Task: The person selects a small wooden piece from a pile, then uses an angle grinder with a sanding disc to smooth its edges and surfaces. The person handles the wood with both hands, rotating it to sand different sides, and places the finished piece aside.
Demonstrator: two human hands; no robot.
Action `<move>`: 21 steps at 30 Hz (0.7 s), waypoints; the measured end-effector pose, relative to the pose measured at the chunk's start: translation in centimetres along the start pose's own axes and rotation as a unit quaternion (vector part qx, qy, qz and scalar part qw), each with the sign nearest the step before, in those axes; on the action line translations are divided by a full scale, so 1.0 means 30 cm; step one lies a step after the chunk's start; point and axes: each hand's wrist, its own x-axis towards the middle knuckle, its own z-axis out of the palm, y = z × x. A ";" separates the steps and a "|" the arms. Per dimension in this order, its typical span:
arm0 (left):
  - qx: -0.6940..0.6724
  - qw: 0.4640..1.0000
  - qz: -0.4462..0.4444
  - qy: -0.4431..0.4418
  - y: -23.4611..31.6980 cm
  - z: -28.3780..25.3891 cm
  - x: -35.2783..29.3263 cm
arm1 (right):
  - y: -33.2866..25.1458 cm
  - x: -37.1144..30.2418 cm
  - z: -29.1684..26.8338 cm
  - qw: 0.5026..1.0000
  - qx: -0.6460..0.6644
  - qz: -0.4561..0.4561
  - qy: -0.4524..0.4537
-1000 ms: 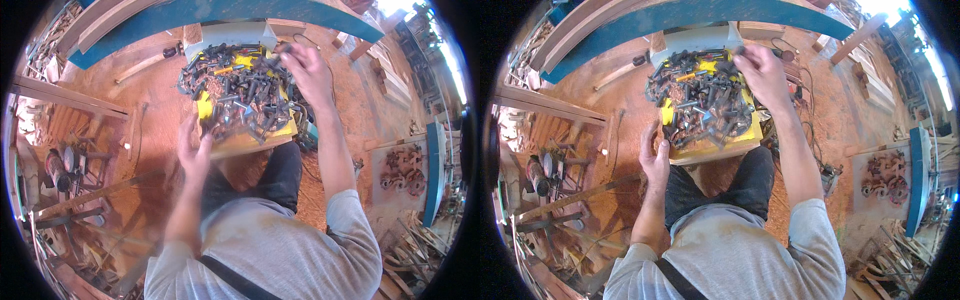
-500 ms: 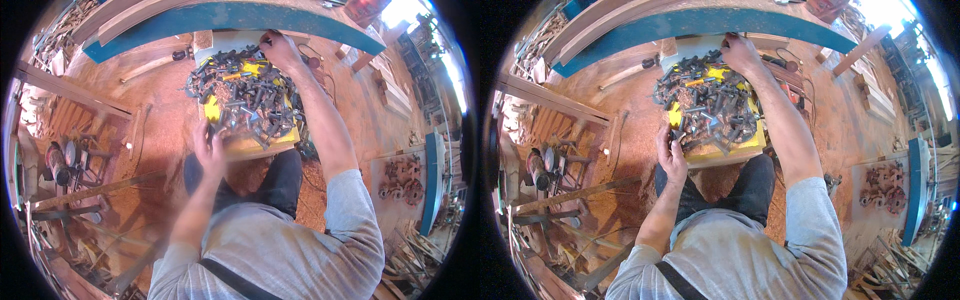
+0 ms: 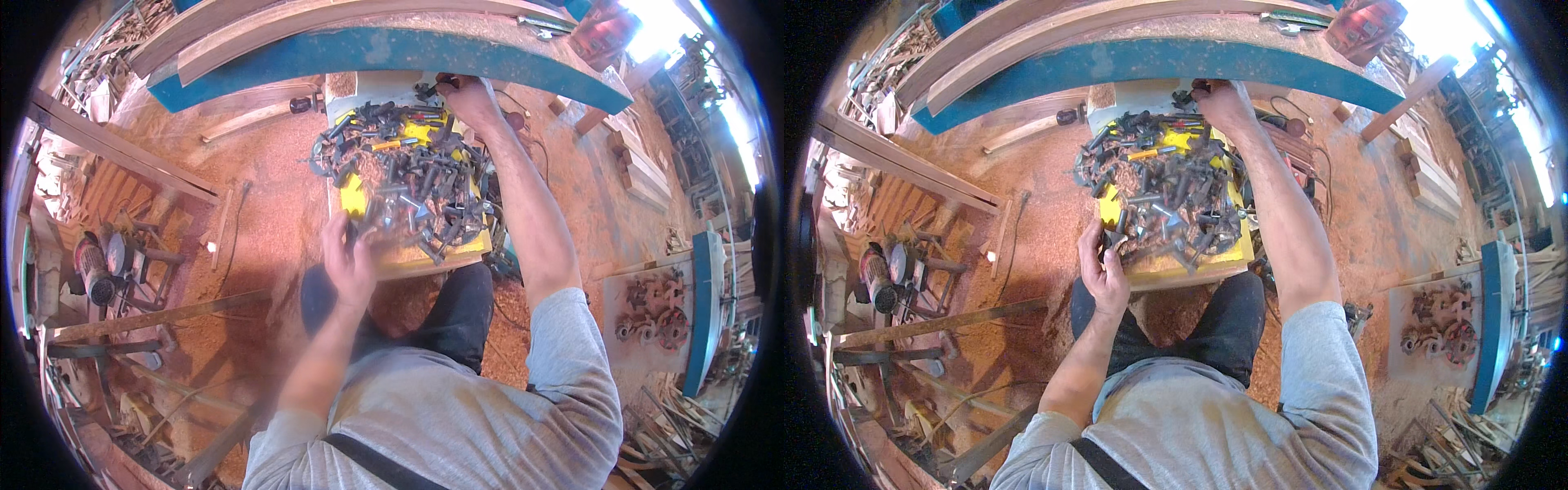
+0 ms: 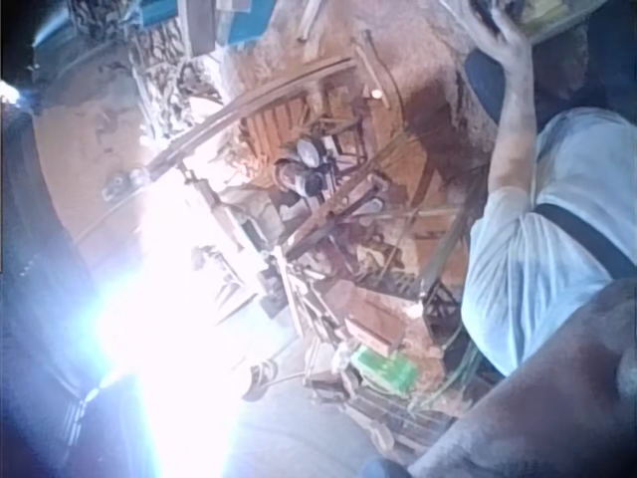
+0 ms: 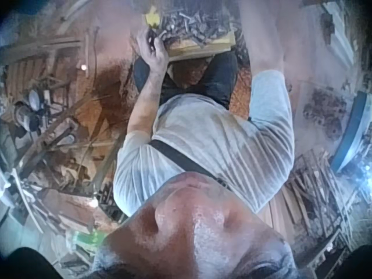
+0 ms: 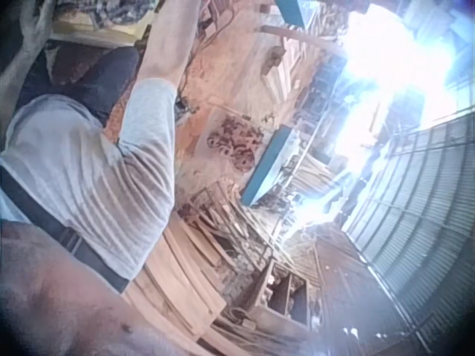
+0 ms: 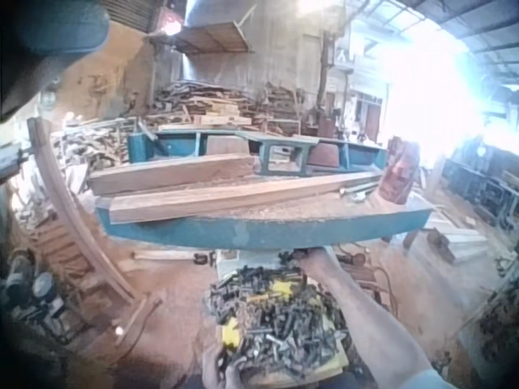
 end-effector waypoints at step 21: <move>-0.004 1.000 -0.004 0.015 0.001 0.002 -0.008 | -0.059 -0.023 0.021 0.991 -0.066 0.000 -0.116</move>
